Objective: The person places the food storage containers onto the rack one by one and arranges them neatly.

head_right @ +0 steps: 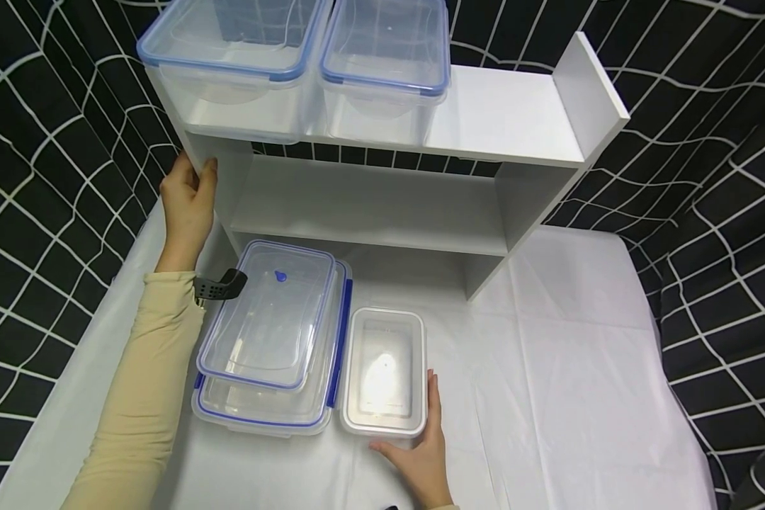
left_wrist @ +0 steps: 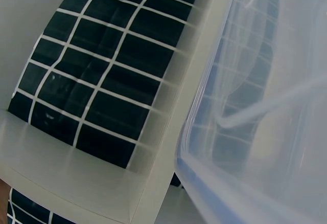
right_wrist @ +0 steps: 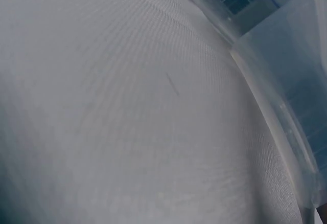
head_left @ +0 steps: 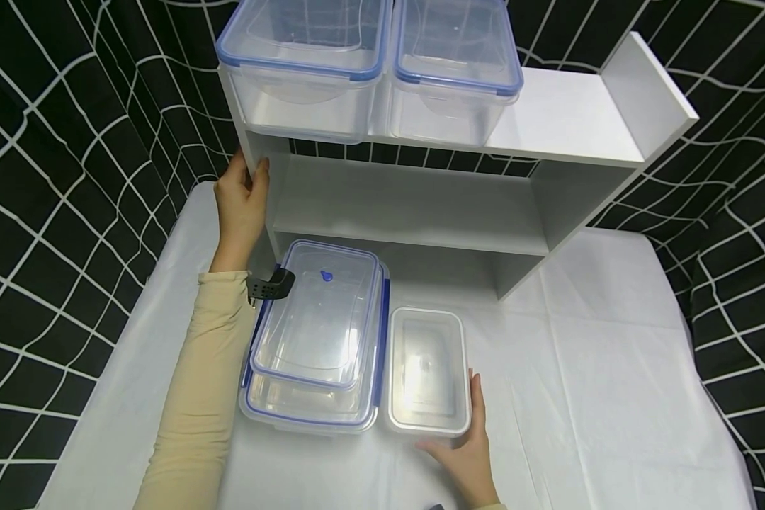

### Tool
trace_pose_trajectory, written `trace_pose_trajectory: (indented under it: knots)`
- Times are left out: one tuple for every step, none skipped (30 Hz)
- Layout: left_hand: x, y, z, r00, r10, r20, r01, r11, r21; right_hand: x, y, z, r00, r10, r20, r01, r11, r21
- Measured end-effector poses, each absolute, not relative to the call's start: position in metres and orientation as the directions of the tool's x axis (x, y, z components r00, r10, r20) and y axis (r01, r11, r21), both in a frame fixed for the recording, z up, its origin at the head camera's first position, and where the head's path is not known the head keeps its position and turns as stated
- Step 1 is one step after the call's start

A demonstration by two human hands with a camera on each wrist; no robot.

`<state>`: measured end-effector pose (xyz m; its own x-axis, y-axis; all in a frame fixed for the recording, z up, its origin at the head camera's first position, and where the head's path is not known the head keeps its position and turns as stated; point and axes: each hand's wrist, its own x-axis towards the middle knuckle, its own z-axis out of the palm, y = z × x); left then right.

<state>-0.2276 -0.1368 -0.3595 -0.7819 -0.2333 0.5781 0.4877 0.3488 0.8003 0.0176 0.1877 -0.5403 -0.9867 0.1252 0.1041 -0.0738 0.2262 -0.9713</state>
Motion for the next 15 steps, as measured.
trace_pose_trajectory:
  knots:
    - [-0.2277, -0.1371, -0.3597, -0.782, -0.234, 0.577, 0.487, 0.347, 0.802, 0.0172, 0.1877, -0.5410, -0.985, 0.126, 0.119, -0.088, 0.231, -0.969]
    - [-0.2278, -0.1371, -0.3598, -0.781, -0.233, 0.579, 0.489, 0.348, 0.800, 0.0170, 0.1875, -0.5413, -0.983, 0.129, 0.129, -0.097, 0.235, -0.967]
    - [-0.2277, -0.1372, -0.3600, -0.782, -0.234, 0.577, 0.488, 0.345, 0.802, 0.0168, 0.1872, -0.5413, -0.982, 0.133, 0.137, -0.101, 0.245, -0.964]
    - [-0.2276, -0.1371, -0.3600, -0.782, -0.234, 0.577, 0.488, 0.345, 0.802, 0.0165, 0.1870, -0.5415, -0.980, 0.136, 0.142, -0.105, 0.251, -0.962]
    - [-0.2273, -0.1371, -0.3599, -0.782, -0.234, 0.578, 0.488, 0.347, 0.801, 0.0164, 0.1866, -0.5412, -0.979, 0.141, 0.144, -0.103, 0.264, -0.959]
    - [-0.2271, -0.1370, -0.3598, -0.783, -0.234, 0.577, 0.486, 0.349, 0.801, 0.0163, 0.1863, -0.5408, -0.979, 0.145, 0.145, -0.100, 0.275, -0.956]
    - [-0.2267, -0.1370, -0.3597, -0.783, -0.234, 0.577, 0.485, 0.352, 0.801, 0.0161, 0.1859, -0.5404, -0.979, 0.149, 0.142, -0.095, 0.284, -0.954]
    - [-0.2263, -0.1368, -0.3594, -0.783, -0.232, 0.578, 0.485, 0.355, 0.799, 0.0160, 0.1855, -0.5400, -0.979, 0.153, 0.137, -0.088, 0.294, -0.952]
    - [-0.2261, -0.1368, -0.3592, -0.784, -0.231, 0.577, 0.484, 0.355, 0.800, 0.0160, 0.1852, -0.5396, -0.979, 0.156, 0.131, -0.079, 0.301, -0.950]
    - [-0.2262, -0.1368, -0.3592, -0.783, -0.230, 0.578, 0.483, 0.360, 0.798, 0.0159, 0.1850, -0.5395, -0.979, 0.159, 0.126, -0.073, 0.303, -0.950]
    - [-0.2260, -0.1369, -0.3590, -0.783, -0.229, 0.578, 0.483, 0.361, 0.798, 0.0159, 0.1849, -0.5391, -0.980, 0.161, 0.121, -0.068, 0.305, -0.950]
    - [-0.2258, -0.1369, -0.3588, -0.783, -0.229, 0.578, 0.483, 0.360, 0.798, 0.0159, 0.1849, -0.5391, -0.980, 0.163, 0.118, -0.064, 0.306, -0.950]
    - [-0.2256, -0.1368, -0.3586, -0.783, -0.228, 0.578, 0.485, 0.359, 0.798, 0.0160, 0.1848, -0.5388, -0.979, 0.165, 0.116, -0.061, 0.304, -0.951]
    - [-0.2256, -0.1368, -0.3585, -0.784, -0.226, 0.578, 0.485, 0.359, 0.798, 0.0160, 0.1849, -0.5386, -0.979, 0.166, 0.114, -0.060, 0.304, -0.951]
    - [-0.2255, -0.1368, -0.3584, -0.783, -0.225, 0.579, 0.485, 0.361, 0.796, 0.0160, 0.1851, -0.5385, -0.979, 0.167, 0.116, -0.061, 0.299, -0.952]
